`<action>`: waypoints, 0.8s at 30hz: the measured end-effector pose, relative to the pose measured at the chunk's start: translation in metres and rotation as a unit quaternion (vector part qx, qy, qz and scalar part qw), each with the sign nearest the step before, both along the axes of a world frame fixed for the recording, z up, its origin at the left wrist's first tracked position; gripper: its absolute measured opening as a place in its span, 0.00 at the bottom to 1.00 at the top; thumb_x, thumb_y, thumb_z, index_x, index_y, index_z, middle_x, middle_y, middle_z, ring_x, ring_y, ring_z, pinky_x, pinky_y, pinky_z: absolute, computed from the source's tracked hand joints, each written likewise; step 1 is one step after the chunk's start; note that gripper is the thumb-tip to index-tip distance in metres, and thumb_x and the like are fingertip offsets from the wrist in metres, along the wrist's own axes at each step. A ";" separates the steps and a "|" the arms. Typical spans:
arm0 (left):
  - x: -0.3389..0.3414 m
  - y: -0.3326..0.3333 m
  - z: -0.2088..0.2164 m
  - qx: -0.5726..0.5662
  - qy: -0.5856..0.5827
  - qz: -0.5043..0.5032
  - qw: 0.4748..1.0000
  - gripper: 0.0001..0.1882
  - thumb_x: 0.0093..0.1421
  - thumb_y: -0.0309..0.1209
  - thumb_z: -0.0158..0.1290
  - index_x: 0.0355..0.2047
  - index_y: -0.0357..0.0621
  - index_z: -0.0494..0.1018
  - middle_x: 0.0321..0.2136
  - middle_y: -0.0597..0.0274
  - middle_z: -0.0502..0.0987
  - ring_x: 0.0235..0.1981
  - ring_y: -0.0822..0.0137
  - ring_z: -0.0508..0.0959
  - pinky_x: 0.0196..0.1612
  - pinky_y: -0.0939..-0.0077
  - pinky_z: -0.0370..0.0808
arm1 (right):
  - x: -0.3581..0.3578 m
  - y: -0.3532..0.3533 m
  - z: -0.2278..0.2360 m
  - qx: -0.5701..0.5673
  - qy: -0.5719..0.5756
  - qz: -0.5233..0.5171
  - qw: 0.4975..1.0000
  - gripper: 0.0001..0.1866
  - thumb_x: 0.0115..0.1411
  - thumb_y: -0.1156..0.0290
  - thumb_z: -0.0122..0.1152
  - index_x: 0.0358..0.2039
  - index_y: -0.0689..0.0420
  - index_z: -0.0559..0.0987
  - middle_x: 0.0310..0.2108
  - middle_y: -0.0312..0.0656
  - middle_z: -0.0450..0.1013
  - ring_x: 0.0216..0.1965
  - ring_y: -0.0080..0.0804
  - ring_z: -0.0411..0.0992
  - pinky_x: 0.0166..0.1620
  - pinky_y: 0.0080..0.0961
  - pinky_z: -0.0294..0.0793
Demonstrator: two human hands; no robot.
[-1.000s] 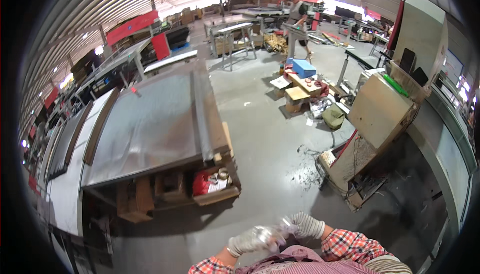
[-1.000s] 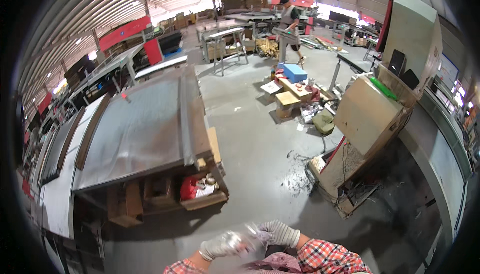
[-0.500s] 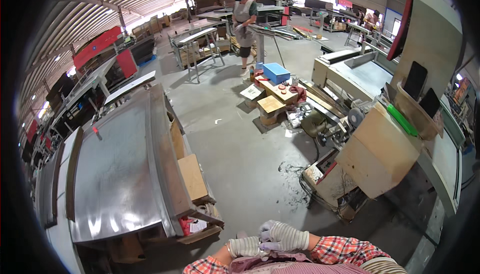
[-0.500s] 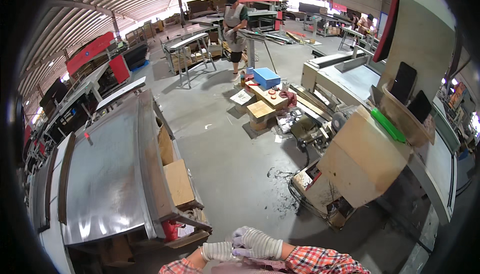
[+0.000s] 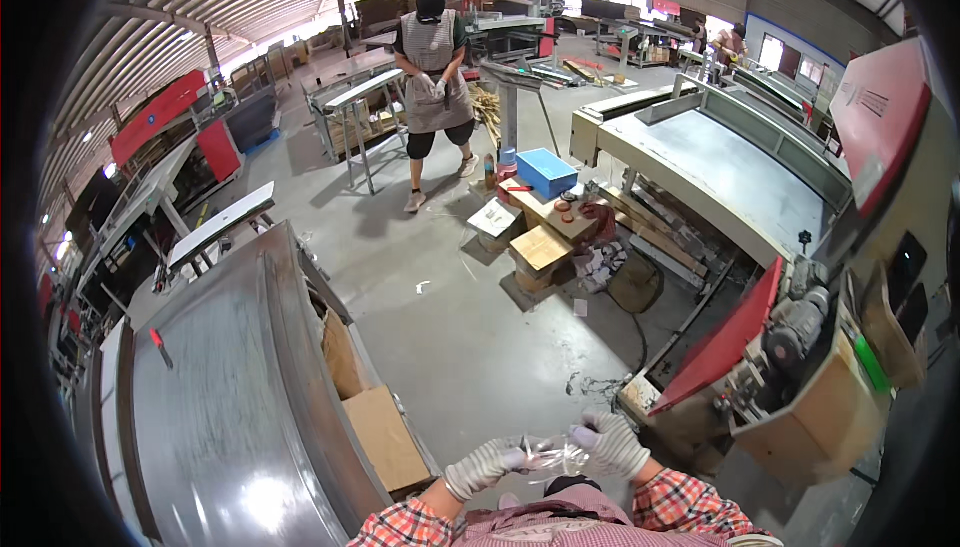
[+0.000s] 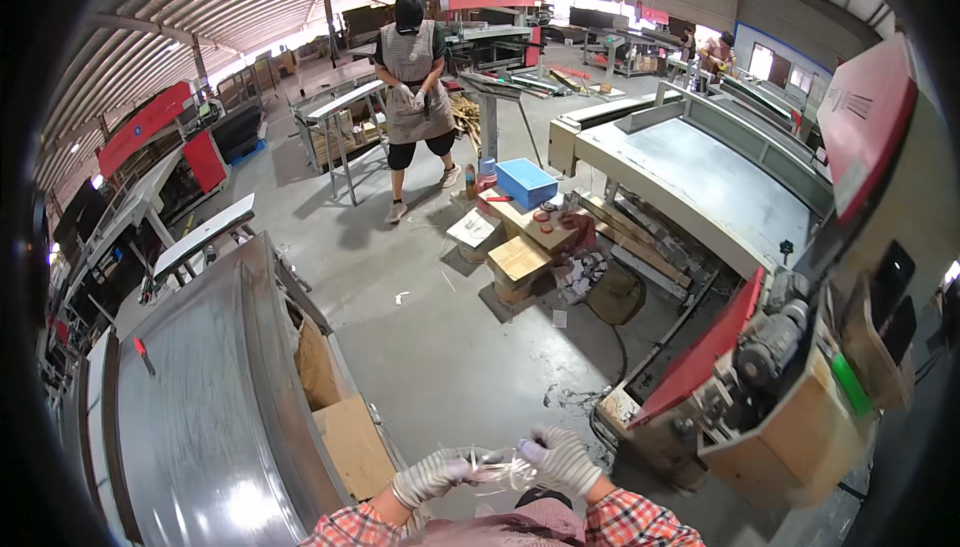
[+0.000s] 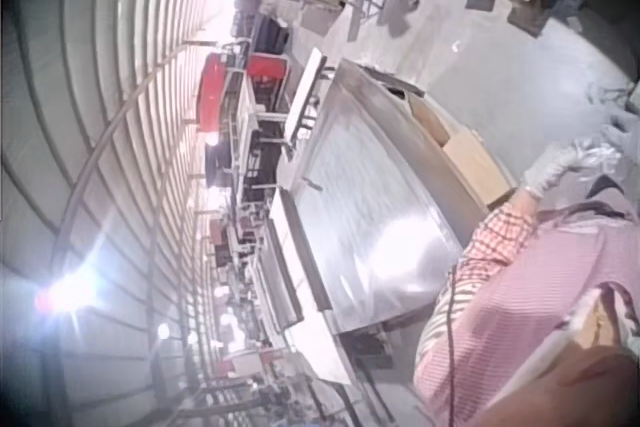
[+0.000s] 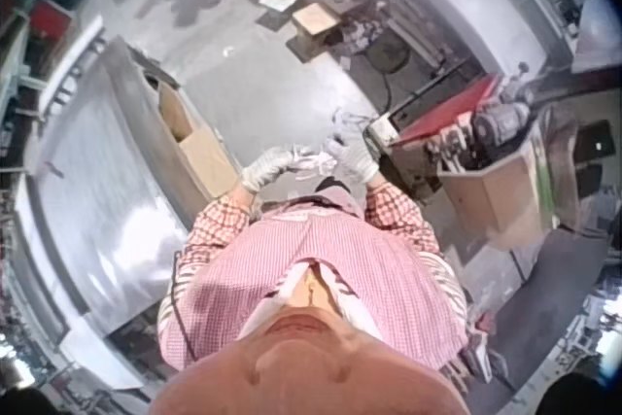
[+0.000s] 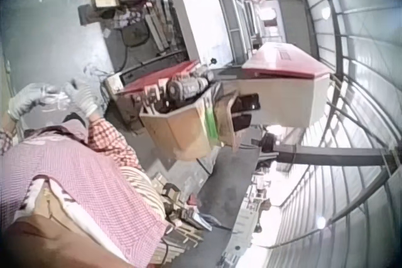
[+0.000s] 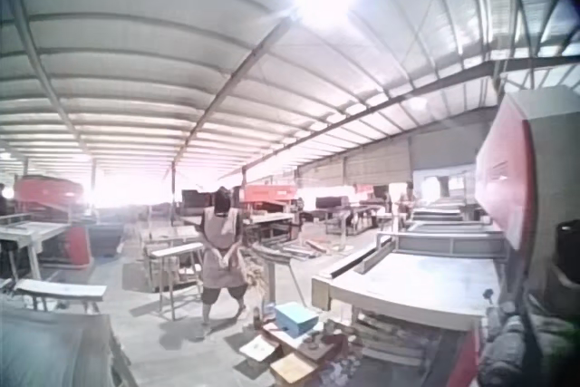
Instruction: Moving, sorting, and organizing long strips of building or furniture materials on a factory floor.
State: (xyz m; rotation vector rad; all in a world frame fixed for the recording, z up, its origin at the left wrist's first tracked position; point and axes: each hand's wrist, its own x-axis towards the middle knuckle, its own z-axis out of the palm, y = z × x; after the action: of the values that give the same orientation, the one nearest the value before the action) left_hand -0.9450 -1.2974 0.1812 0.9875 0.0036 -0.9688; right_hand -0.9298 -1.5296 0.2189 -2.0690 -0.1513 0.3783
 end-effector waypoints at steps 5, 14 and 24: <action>0.065 -0.009 0.016 0.140 -0.199 0.068 0.968 0.32 0.51 0.41 0.58 0.53 0.39 0.64 0.39 0.66 0.73 0.40 0.72 0.70 0.44 0.78 0.67 | 0.104 0.022 0.012 0.076 0.050 0.008 0.996 0.11 0.54 0.64 0.54 0.24 0.60 0.74 0.18 0.31 0.66 0.22 0.17 0.62 0.27 0.18 0.63; 0.178 0.059 0.016 0.221 -0.170 -0.030 0.960 0.21 0.55 0.44 0.53 0.39 0.38 0.74 0.27 0.63 0.76 0.27 0.68 0.72 0.32 0.75 0.70 | 0.285 0.102 -0.029 0.184 0.168 0.072 0.966 0.10 0.56 0.64 0.53 0.28 0.58 0.73 0.18 0.35 0.70 0.15 0.21 0.66 0.19 0.18 0.66; 0.299 0.205 -0.045 0.197 -0.120 0.425 0.875 0.11 0.57 0.33 0.48 0.32 0.36 0.71 0.19 0.58 0.72 0.21 0.65 0.72 0.23 0.73 0.69 | 0.358 0.196 -0.033 -0.002 -0.071 0.440 0.895 0.12 0.57 0.62 0.52 0.36 0.56 0.72 0.26 0.48 0.71 0.29 0.44 0.71 0.32 0.33 0.72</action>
State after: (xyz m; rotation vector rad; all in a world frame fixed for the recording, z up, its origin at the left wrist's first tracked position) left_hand -0.6461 -1.0925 0.1358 1.3069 0.4128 -0.0198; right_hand -0.5718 -1.3336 0.1854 -1.9230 -1.1969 0.7628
